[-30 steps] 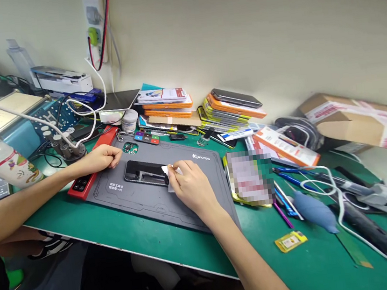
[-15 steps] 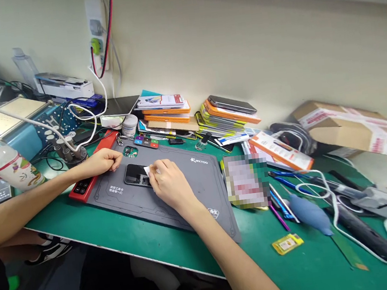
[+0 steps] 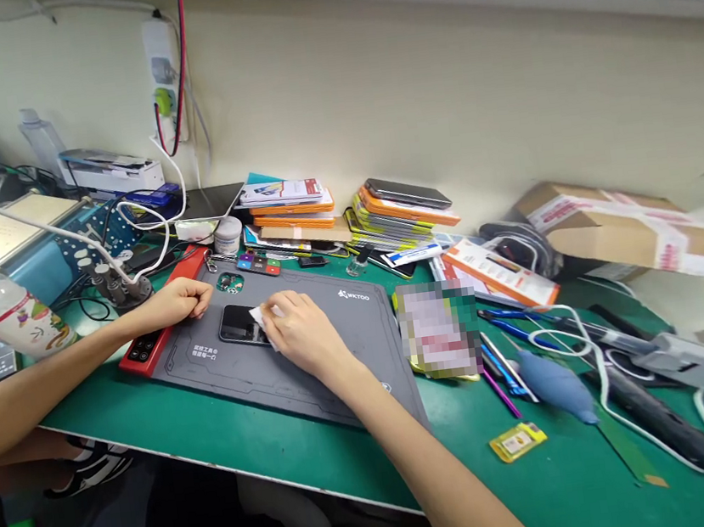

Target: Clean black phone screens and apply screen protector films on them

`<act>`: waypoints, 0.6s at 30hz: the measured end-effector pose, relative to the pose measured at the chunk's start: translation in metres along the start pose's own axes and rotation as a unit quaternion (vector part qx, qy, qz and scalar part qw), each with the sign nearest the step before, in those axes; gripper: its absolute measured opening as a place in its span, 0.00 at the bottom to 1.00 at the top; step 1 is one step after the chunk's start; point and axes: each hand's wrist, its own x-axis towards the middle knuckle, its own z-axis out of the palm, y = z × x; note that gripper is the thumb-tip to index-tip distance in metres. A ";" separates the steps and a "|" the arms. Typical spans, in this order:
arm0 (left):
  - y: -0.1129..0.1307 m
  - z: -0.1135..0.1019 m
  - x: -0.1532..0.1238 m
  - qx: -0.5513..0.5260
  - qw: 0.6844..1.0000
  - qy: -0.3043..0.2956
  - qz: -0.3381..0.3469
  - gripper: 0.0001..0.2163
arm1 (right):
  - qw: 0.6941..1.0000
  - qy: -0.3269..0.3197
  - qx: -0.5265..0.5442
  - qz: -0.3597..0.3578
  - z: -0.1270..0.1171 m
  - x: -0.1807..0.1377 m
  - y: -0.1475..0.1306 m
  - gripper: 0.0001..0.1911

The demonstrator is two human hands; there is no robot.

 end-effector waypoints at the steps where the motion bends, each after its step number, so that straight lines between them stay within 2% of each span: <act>1: 0.000 0.000 0.000 0.001 1.000 -0.001 0.000 0.04 | 1.000 0.014 0.009 0.005 -0.002 -0.009 0.008 0.19; 5: 0.000 0.001 -0.001 0.001 1.000 -0.005 -0.002 0.04 | 0.998 0.060 0.018 0.021 -0.004 -0.040 0.028 0.18; 9: 0.001 0.002 0.001 -0.009 1.000 -0.001 0.008 0.04 | 0.996 0.074 0.028 0.043 -0.005 -0.050 0.029 0.18; 13: 0.002 0.002 0.003 -0.020 1.000 0.000 0.002 0.05 | 0.995 0.071 0.045 0.059 -0.007 -0.051 0.026 0.19; 18: 0.002 0.003 0.002 -0.016 1.000 -0.001 -0.001 0.04 | 0.998 0.038 0.043 0.036 -0.007 -0.049 0.022 0.20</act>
